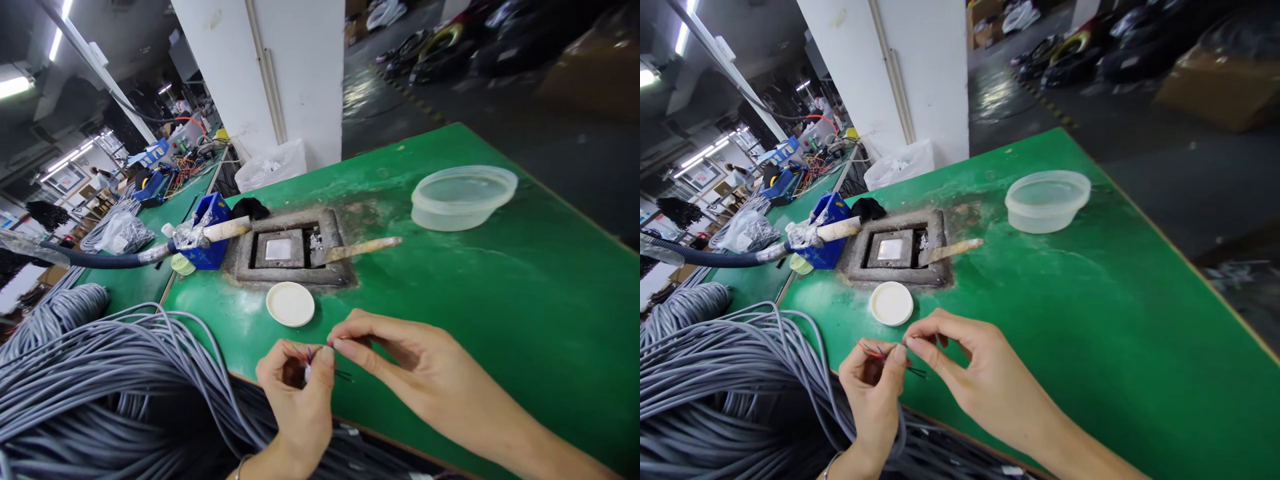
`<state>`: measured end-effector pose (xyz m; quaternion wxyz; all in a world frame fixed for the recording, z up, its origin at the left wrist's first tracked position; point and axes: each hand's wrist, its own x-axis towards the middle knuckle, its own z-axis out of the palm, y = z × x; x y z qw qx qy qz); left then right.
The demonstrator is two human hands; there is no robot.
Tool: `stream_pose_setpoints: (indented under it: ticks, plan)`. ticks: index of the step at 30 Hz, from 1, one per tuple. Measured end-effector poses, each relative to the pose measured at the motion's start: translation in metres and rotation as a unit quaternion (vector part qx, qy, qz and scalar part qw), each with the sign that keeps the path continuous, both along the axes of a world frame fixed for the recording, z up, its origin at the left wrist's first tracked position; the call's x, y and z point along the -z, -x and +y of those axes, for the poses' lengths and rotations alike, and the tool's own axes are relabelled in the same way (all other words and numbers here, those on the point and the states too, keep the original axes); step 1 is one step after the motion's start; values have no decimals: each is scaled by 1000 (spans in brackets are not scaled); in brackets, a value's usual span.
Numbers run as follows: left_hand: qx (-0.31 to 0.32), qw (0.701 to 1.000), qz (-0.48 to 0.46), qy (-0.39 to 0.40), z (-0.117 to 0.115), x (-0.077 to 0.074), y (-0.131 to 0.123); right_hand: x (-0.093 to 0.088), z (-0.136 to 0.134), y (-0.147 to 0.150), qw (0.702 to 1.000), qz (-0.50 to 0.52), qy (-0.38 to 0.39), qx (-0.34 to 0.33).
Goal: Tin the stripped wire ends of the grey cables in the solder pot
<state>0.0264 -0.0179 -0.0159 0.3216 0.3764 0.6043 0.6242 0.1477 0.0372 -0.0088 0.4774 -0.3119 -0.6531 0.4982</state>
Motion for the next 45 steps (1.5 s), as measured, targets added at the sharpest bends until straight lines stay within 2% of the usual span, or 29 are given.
stream_pose_setpoints:
  ticks: [3, 5, 8, 13, 15, 19, 21, 24, 28, 31, 34, 37, 39, 42, 43, 45]
  plan:
    - [47, 998, 40, 20, 0, -1, 1, 2, 1, -2, 995, -20, -92, 34]
    - [64, 997, 46, 26, -1, -1, 2, 2, 1, -2, 990, -27, -126, 52]
    - [51, 998, -18, 23, -2, 3, 5, 3, 0, 1, 995, -14, -88, 45]
    - [74, 990, -113, 31, 1, 7, 9, 1, -2, 2, 1000, 2, -19, 14]
    - [60, 988, -142, 26, 1, 3, 8, 0, -1, 0, 1000, 7, 2, 19]
    - [-4, 979, -205, 21, 1, -10, 1, -1, 0, -2, 996, 24, 46, 79]
    - [-9, 975, -220, 21, 0, -14, -1, -2, -1, -1, 998, 13, 34, 60]
    - [11, 974, -224, 27, -1, -14, -1, -3, -2, 1, 1000, -5, -3, 9]
    - [35, 972, -229, 46, -1, -11, 2, -3, -1, 1, 998, -9, -53, 14]
    - [90, 963, -239, 83, 2, -11, 9, -1, 1, -1, 995, -17, -103, 0]
    - [154, 946, -255, 129, 4, -15, 18, -1, 4, -5, 996, 2, -87, -35]
    - [182, 933, -274, 144, 6, -20, 25, -4, 6, -11, 998, 23, -64, -4]
    - [185, 930, -283, 146, 7, -23, 27, -3, 6, -11, 991, 14, -127, 36]
    - [212, 919, -287, 166, 8, -25, 28, 3, 4, -5, 964, -2, -263, 36]
    - [223, 916, -285, 171, 8, -25, 27, 6, 4, -3, 958, -2, -286, 26]
    - [225, 921, -273, 161, 4, -25, 23, 7, 3, 0, 958, 0, -285, 10]
